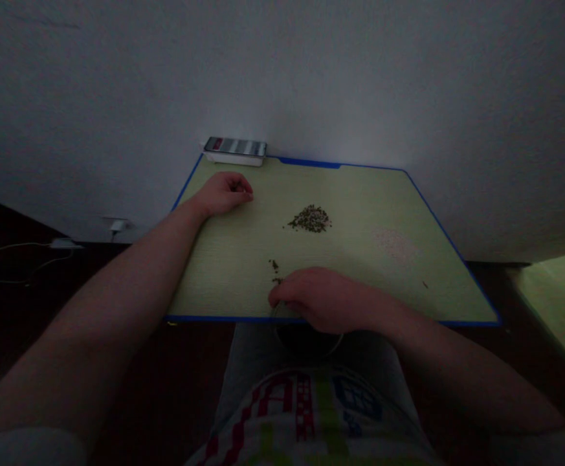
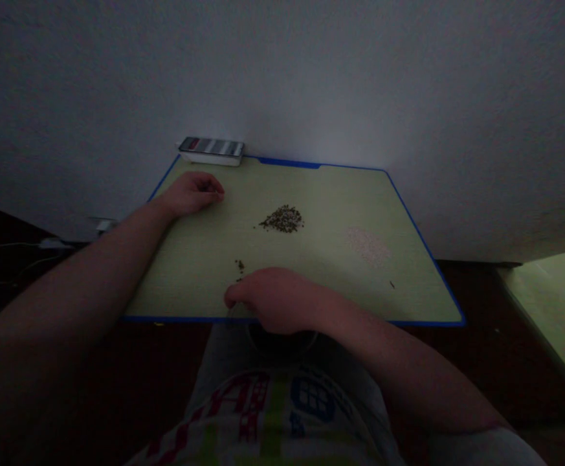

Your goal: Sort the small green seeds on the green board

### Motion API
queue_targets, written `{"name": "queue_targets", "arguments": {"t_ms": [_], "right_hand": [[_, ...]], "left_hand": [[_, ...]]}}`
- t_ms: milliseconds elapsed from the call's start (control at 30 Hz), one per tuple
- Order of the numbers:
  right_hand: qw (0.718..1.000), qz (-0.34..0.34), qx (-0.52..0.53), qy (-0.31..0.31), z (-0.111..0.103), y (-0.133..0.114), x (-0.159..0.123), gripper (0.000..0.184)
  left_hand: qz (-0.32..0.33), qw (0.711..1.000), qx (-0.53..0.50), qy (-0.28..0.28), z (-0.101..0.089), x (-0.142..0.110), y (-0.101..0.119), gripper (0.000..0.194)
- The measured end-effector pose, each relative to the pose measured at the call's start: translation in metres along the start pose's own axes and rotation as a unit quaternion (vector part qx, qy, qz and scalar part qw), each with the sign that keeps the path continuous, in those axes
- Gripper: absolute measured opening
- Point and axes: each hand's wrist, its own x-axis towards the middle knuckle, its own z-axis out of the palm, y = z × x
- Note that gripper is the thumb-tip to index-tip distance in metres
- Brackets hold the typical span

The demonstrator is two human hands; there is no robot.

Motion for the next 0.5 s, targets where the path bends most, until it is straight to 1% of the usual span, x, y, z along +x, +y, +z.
{"name": "queue_targets", "arguments": {"t_ms": [67, 167, 267, 367, 500], "right_hand": [[1.0, 0.016, 0.013, 0.01, 0.003, 0.004, -0.015, 0.035], [0.998, 0.043, 0.031, 0.041, 0.011, 0.01, -0.034, 0.035], [0.993, 0.079, 0.038, 0.085, 0.02, 0.013, -0.043, 0.036], [0.986, 0.107, 0.026, 0.129, 0.025, 0.013, -0.036, 0.039], [0.982, 0.124, -0.009, 0.14, 0.024, 0.014, -0.017, 0.04]], "left_hand": [[0.005, 1.0, -0.003, 0.004, 0.0, 0.0, -0.001, 0.016], [0.004, 1.0, -0.01, 0.003, 0.0, -0.001, 0.0, 0.017], [-0.007, 1.0, -0.015, -0.002, 0.0, -0.001, 0.002, 0.017], [-0.01, 1.0, -0.014, 0.003, 0.0, -0.001, 0.004, 0.017], [0.001, 1.0, -0.012, 0.006, 0.0, -0.001, 0.003, 0.018]]}}
